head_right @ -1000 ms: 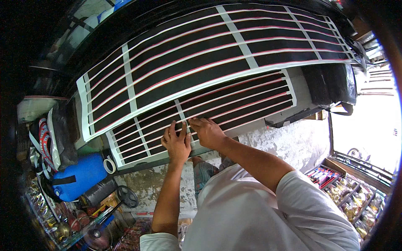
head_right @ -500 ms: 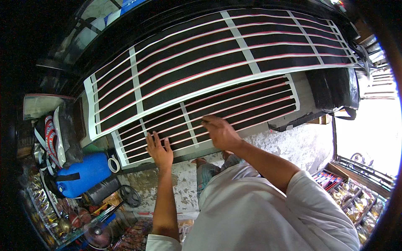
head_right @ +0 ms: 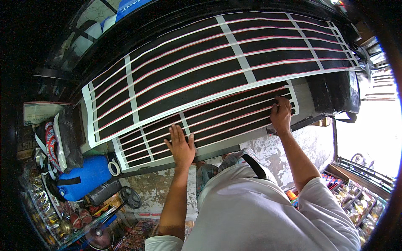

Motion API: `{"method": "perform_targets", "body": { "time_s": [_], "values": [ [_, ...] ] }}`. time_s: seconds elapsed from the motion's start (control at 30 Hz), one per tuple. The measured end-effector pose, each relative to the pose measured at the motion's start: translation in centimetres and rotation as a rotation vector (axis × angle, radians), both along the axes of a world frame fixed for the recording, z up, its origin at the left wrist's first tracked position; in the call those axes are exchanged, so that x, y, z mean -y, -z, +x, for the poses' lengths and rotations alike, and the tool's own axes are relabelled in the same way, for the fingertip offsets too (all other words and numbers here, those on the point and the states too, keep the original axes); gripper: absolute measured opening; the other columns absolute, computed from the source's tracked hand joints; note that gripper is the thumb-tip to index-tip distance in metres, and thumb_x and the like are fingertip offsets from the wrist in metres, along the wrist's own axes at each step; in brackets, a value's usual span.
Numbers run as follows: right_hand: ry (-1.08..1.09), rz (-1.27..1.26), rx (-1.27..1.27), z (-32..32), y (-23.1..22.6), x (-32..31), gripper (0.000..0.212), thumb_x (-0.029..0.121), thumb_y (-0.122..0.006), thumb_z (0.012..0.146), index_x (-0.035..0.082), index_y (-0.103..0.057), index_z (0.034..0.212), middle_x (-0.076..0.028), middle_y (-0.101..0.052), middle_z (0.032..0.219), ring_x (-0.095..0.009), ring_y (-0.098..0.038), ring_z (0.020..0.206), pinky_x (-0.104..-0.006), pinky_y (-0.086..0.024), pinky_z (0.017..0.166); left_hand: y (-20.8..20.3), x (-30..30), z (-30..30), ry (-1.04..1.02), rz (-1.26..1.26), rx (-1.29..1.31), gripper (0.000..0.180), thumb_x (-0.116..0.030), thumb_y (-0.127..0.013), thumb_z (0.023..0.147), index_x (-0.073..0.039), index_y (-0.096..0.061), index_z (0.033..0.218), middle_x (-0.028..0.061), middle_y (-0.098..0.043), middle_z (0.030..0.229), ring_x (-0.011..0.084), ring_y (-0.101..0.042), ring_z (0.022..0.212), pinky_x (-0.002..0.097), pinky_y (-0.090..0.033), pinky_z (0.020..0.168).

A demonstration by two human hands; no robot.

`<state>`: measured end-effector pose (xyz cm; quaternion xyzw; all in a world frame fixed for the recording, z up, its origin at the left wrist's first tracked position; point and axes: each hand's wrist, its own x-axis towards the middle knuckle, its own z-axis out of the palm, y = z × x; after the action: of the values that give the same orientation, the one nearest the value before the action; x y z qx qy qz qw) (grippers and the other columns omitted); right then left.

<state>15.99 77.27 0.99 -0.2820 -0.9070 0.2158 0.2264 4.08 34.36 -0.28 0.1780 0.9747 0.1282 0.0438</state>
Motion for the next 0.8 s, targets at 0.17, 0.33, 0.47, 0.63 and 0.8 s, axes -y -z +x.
{"method": "perform_targets", "body": {
  "time_s": [0.17, 0.33, 0.47, 0.63, 0.8],
  "values": [
    [-0.153, 0.057, -0.032, -1.7, 0.9, 2.7, 0.036, 0.003, -0.070, 0.092, 0.002, -0.070, 0.128, -0.023, -0.070, 0.124, -0.044, -0.064, 0.123, -0.0533, -0.048, 0.111, -0.4, -2.2, 0.3, 0.018, 0.007, 0.011, 0.073, -0.049, -0.049, 0.114, 0.000, -0.037, 0.167, 0.0203, -0.032, 0.177, 0.0386, -0.025, 0.166, 0.0755, -0.018, 0.127],
    [-0.445, -0.061, 0.006, -5.5, -0.3, 12.7, 0.038, 0.010, -0.078, 0.091, 0.005, -0.071, 0.128, -0.022, -0.070, 0.125, -0.043, -0.063, 0.126, -0.0559, -0.048, 0.113, -0.8, 0.1, -0.5, -0.100, 0.101, -0.098, 0.060, -0.040, -0.055, 0.113, -0.003, -0.050, 0.161, 0.0205, -0.038, 0.174, 0.0401, -0.032, 0.163, 0.0720, -0.023, 0.127],
    [-0.651, -0.222, 0.004, -10.5, -2.2, 20.2, 0.031, 0.010, -0.079, 0.087, 0.005, -0.071, 0.117, -0.018, -0.066, 0.109, -0.042, -0.065, 0.112, -0.0538, -0.052, 0.101, -1.1, 1.1, -1.3, 0.004, 0.140, -0.168, 0.047, -0.028, -0.062, 0.110, -0.004, -0.060, 0.150, 0.0219, -0.051, 0.163, 0.0430, -0.043, 0.154, 0.0661, -0.034, 0.124],
    [-0.629, -0.198, 0.043, -14.0, -1.1, 24.6, 0.032, 0.009, -0.079, 0.085, 0.005, -0.071, 0.116, -0.018, -0.067, 0.119, -0.040, -0.064, 0.118, -0.0523, -0.051, 0.103, -1.9, 0.4, -4.0, -0.058, 0.329, -0.256, 0.031, -0.011, -0.073, 0.101, -0.002, -0.074, 0.131, 0.0200, -0.065, 0.135, 0.0414, -0.060, 0.123, 0.0546, -0.051, 0.103],
    [-0.623, -0.118, 0.194, -14.4, -0.9, 25.7, 0.038, 0.008, -0.080, 0.083, 0.004, -0.070, 0.119, -0.018, -0.065, 0.125, -0.039, -0.062, 0.123, -0.0539, -0.049, 0.103, -0.9, 1.0, -3.8, -0.127, 0.316, -0.266, 0.027, -0.014, -0.075, 0.100, -0.004, -0.079, 0.125, 0.0182, -0.067, 0.133, 0.0394, -0.061, 0.123, 0.0503, -0.055, 0.102]
  ]
}}
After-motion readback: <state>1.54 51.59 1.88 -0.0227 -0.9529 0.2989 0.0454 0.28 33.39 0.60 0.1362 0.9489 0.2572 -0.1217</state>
